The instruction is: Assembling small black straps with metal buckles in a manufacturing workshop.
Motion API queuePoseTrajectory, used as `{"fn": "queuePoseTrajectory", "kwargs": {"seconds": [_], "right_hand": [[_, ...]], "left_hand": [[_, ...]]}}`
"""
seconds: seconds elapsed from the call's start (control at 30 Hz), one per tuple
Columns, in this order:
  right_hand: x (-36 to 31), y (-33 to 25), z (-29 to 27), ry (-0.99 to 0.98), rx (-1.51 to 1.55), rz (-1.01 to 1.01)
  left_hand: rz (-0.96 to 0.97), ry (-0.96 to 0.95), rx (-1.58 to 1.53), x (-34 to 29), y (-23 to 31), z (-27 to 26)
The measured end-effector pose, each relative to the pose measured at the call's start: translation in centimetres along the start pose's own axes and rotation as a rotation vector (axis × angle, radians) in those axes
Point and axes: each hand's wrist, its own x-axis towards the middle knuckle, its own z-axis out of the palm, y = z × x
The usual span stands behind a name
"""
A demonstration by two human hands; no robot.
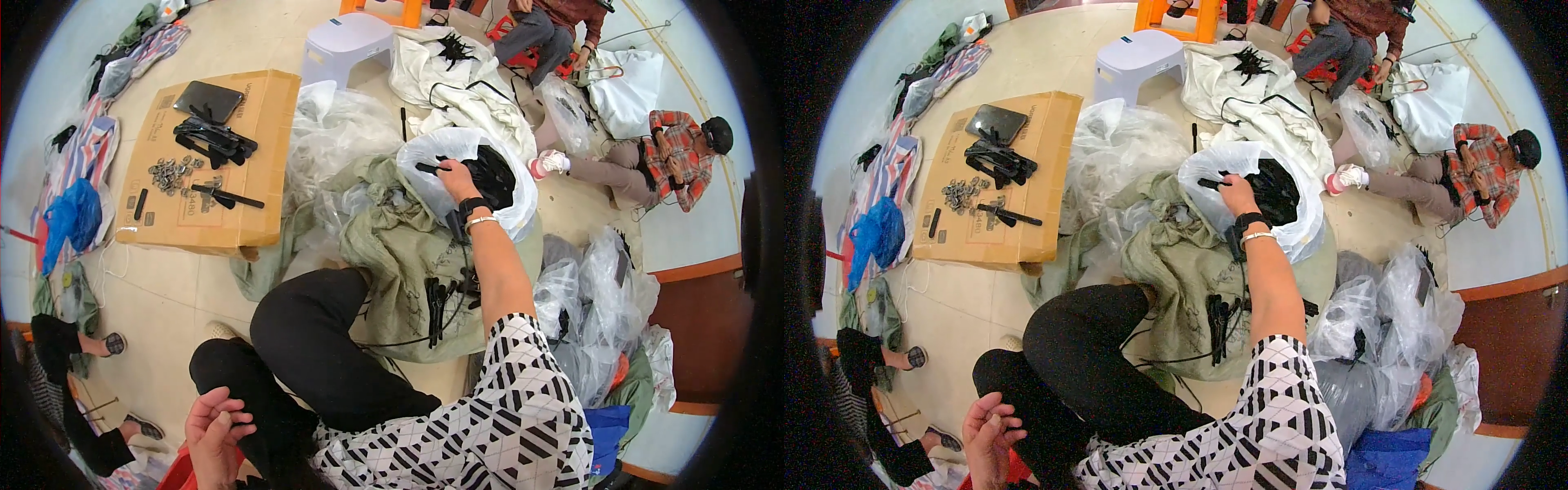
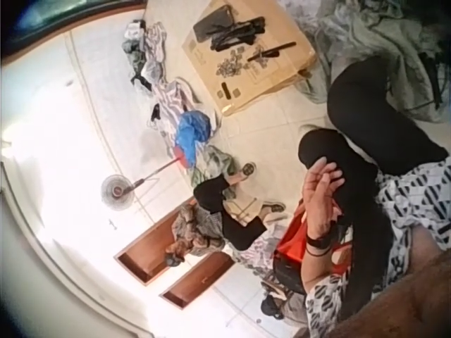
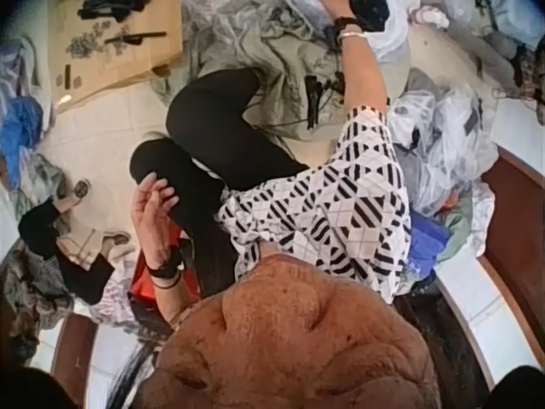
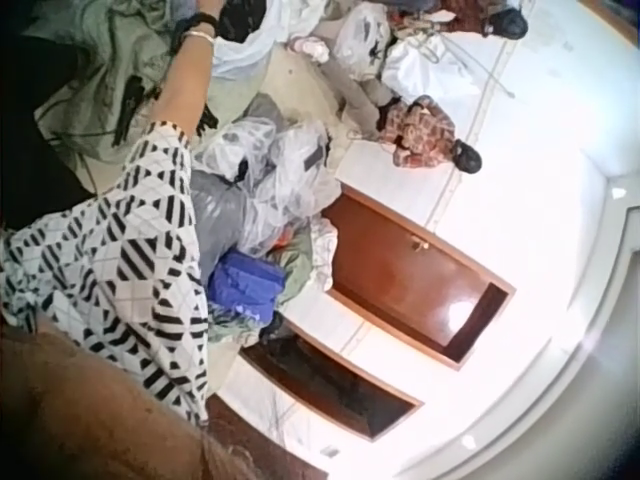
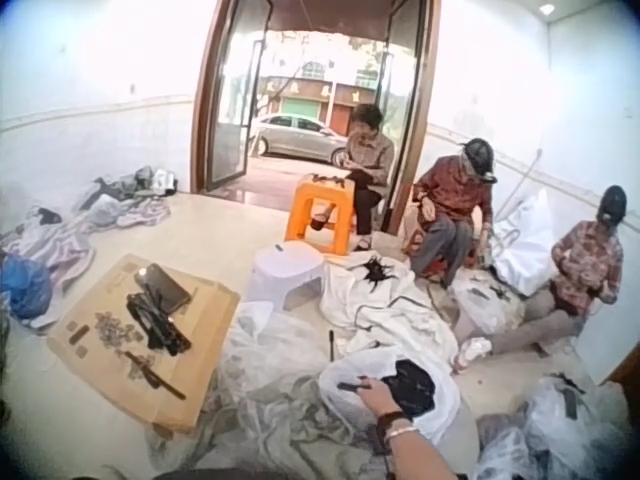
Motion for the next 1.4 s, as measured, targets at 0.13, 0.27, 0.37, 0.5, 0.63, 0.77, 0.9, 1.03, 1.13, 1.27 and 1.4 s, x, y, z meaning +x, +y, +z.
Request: {"fn": "queuePoseTrajectory", "kwargs": {"seconds": [0.13,0.27,0.37,0.5,0.63,0.77,0.9,1.03,1.13,1.27,1.4], "right_hand": [[0.4,1.6,-5.0,-0.017,-0.597,0.04],[-1.6,-3.8,-8.9,-0.241,-0.828,0.27],[-1.9,-2.2,-10.1,-0.073,-1.026,0.159],[-0.7,-0.2,-11.1,0.053,-1.015,0.118],[0.7,-1.8,-7.8,-0.013,-0.31,0.314],[3.0,-0.9,-5.3,-0.013,-0.455,0.159],[6.5,-1.5,-4.6,0.001,-0.675,-0.251],[4.2,-5.6,0.0,-0.69,0.986,0.306],[4.5,-0.4,-2.0,-0.591,0.799,0.33],[14.8,10.4,-8.1,-0.47,0.517,0.327],[18.3,6.0,-1.2,-0.663,0.036,0.309]], "left_hand": [[-0.003,0.052,0.013,0.9,-0.8,-0.4],[0.004,0.146,0.01,0.8,-1.2,-1.2],[-0.012,0.014,0.003,0.2,0.1,-0.4],[-0.009,-0.016,-0.036,0.0,-0.3,-0.8],[0.004,0.009,-0.047,-0.4,-0.2,-0.5],[0.062,0.127,0.04,0.3,-1.3,-0.4],[0.019,0.001,-0.099,-1.2,-0.3,-1.1],[0.042,0.276,-0.031,-5.0,-1.3,-1.6],[-0.001,0.023,-0.092,-5.7,-1.7,-2.2],[0.365,-0.252,0.18,-10.0,-4.0,-2.7],[0.546,0.001,0.12,-17.5,-7.5,-2.3]]}}
